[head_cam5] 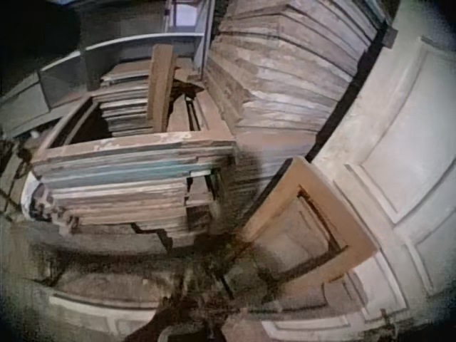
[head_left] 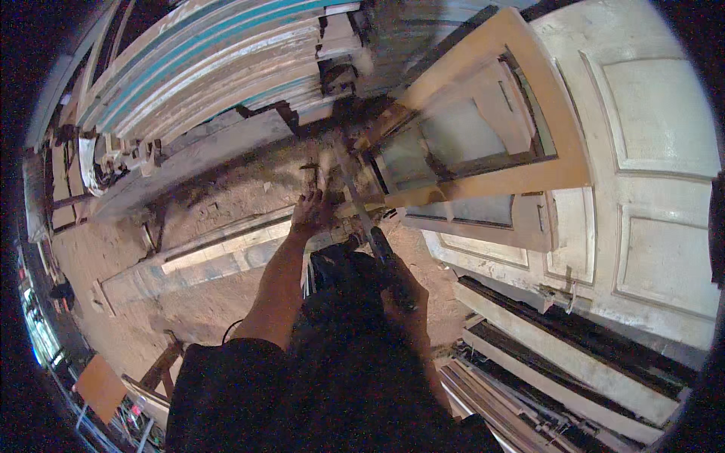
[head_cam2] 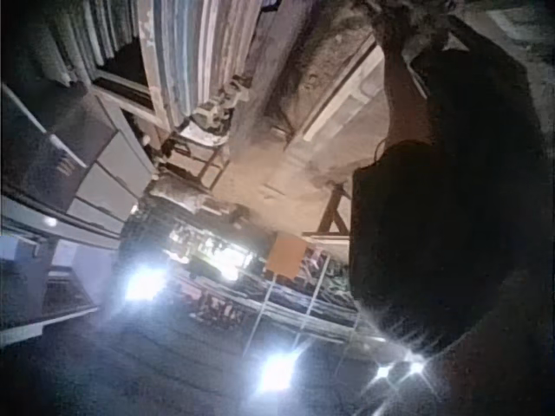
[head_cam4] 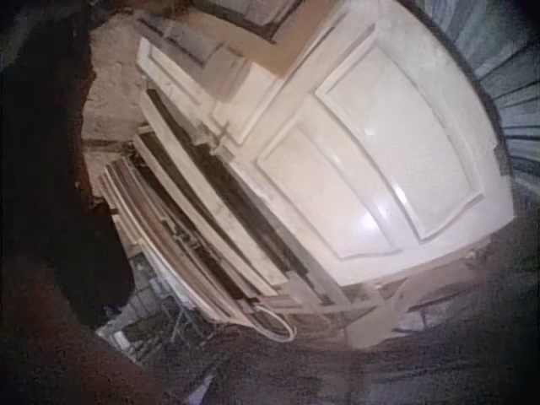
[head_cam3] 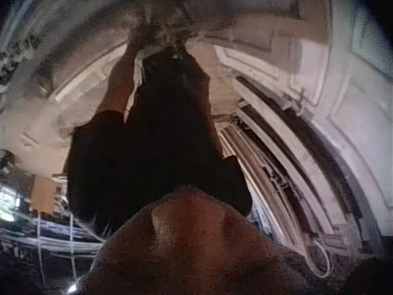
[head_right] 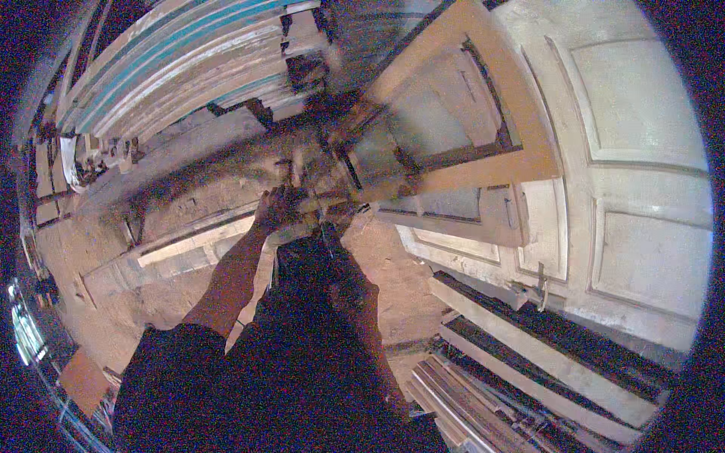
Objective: The person saws a wooden plank using a handsaw while holding it steady with one hand on a stack of lumber.
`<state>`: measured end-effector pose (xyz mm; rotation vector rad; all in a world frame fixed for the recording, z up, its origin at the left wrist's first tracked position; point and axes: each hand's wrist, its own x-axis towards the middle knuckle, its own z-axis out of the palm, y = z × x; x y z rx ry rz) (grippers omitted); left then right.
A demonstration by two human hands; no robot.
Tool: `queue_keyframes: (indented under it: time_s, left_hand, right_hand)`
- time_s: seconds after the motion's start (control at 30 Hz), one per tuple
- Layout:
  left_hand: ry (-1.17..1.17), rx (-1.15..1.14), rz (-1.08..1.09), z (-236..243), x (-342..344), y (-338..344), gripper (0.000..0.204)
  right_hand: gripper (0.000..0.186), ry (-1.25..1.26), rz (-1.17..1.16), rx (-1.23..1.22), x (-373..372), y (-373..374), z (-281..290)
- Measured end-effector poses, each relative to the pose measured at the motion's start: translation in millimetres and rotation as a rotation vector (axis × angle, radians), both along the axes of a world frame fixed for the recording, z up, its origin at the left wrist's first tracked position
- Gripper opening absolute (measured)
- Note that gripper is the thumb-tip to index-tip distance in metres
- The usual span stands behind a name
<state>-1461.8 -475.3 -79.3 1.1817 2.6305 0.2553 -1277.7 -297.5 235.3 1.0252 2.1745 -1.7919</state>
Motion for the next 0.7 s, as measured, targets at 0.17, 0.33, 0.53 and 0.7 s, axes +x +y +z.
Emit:
queue_keyframes:
  time_s: [0.17,0.33,0.53,0.7]
  left_hand:
    - [-0.22,-0.105,-0.014,13,0,13,0.099]
    - [-0.107,0.065,0.088,-4,7,0,0.079]
    - [-0.094,0.022,0.004,-16,5,9,0.078]
    - [0.001,-0.031,-0.025,-58,13,-9,0.075]
  right_hand:
    - [0.06,-0.124,0.111,0.216,30,-9,-11]
    - [0.06,0.147,0.024,0.177,28,-13,-5]
    - [0.062,-0.002,0.071,0.028,-11,-2,-38]
    - [0.062,0.106,0.032,0.089,37,-1,-27]
